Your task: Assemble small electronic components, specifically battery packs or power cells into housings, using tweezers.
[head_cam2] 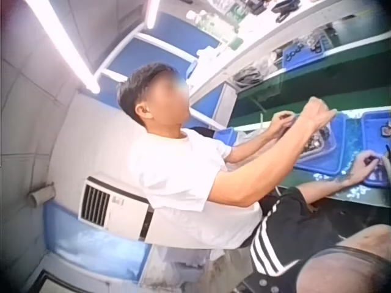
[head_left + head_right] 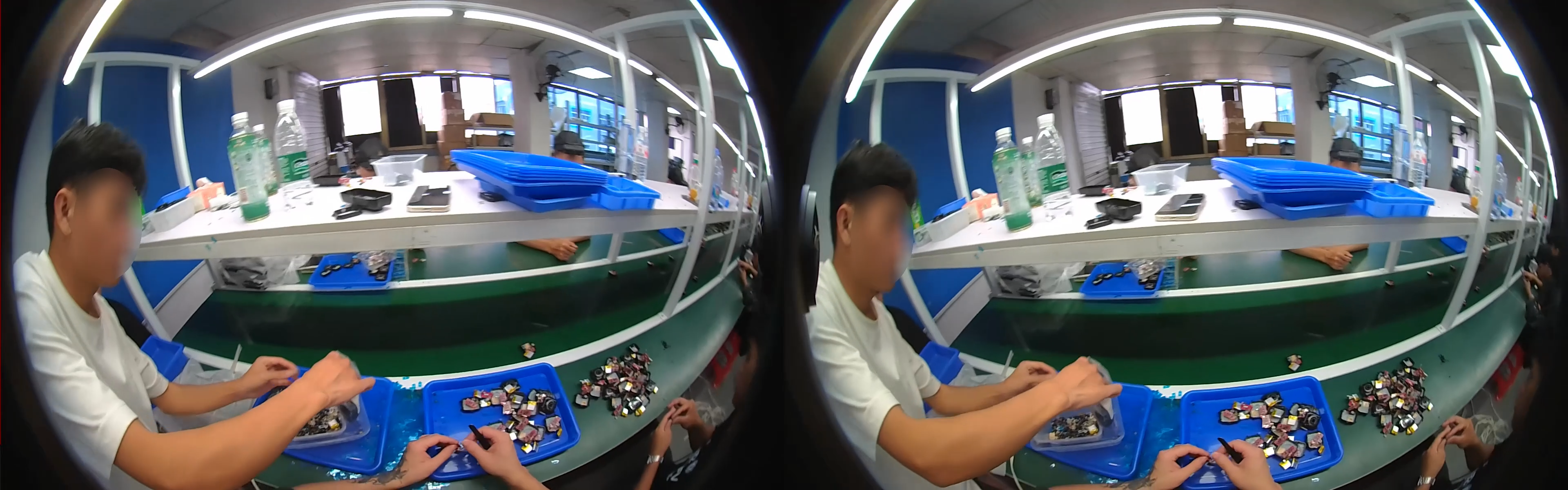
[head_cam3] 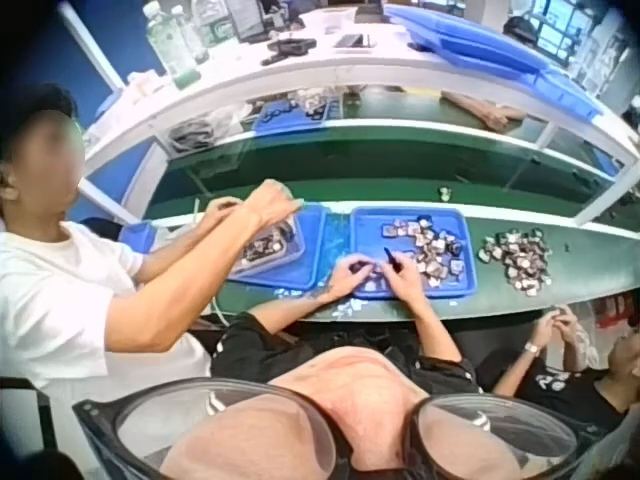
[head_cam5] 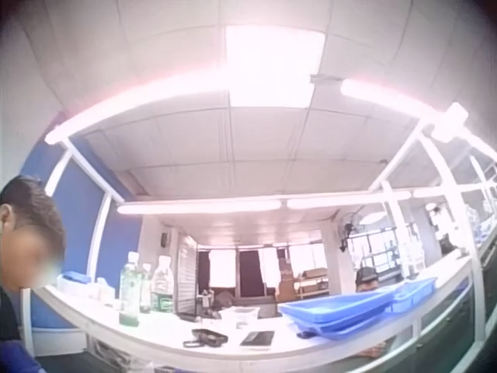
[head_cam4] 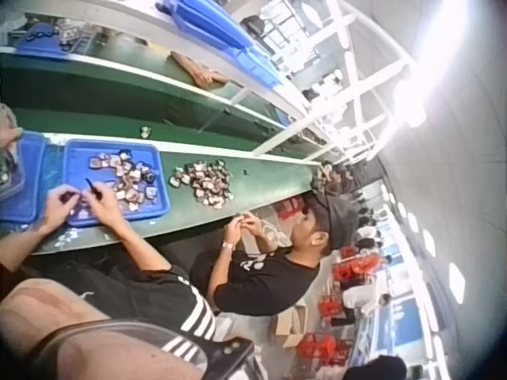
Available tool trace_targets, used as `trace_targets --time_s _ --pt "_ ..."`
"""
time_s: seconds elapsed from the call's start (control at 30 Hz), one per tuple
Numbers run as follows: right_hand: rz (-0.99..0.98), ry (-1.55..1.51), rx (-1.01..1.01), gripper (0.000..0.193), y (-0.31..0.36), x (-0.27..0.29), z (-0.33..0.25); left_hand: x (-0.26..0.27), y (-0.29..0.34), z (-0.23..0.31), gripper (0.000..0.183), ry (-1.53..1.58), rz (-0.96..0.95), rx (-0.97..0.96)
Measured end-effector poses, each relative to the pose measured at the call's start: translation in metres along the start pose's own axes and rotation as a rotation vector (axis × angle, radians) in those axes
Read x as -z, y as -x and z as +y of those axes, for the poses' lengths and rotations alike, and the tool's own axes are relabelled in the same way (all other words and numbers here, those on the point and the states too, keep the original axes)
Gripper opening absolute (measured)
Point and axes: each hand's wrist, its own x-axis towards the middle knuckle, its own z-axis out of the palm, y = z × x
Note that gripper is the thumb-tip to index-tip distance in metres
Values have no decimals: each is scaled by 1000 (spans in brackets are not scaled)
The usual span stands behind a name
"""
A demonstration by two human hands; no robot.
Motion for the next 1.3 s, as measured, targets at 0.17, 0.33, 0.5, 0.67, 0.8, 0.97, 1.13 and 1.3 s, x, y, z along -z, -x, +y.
trace_targets --time_s 0.17,0.33,0.5,0.67,0.8,0.97,1.13,1.3 --pt "24 53 15 16 3 -2 2 -3 -3 -2 16 -134 53 -132" --pt "43 -7 21 17 -1 -5 -1 -4 -2 -5 16 -181 58 -195" --pt "-22 6 99 12 -4 1 1 -6 3 12 17 -255 102 -201" --pt "-92 -17 60 11 -1 5 7 -11 4 7 18 -235 86 -118" --pt "-66 -22 8 17 6 2 22 -7 4 -7 16 -237 24 -187" --pt "-141 -137 85 19 2 -3 8 3 6 17 20 -196 26 38" --pt "-48 12 20 18 -12 0 6 -1 -7 3 11 -187 44 -80" --pt "24 413 143 17 -33 24 -7 -1 -19 29 10 36 30 -115"
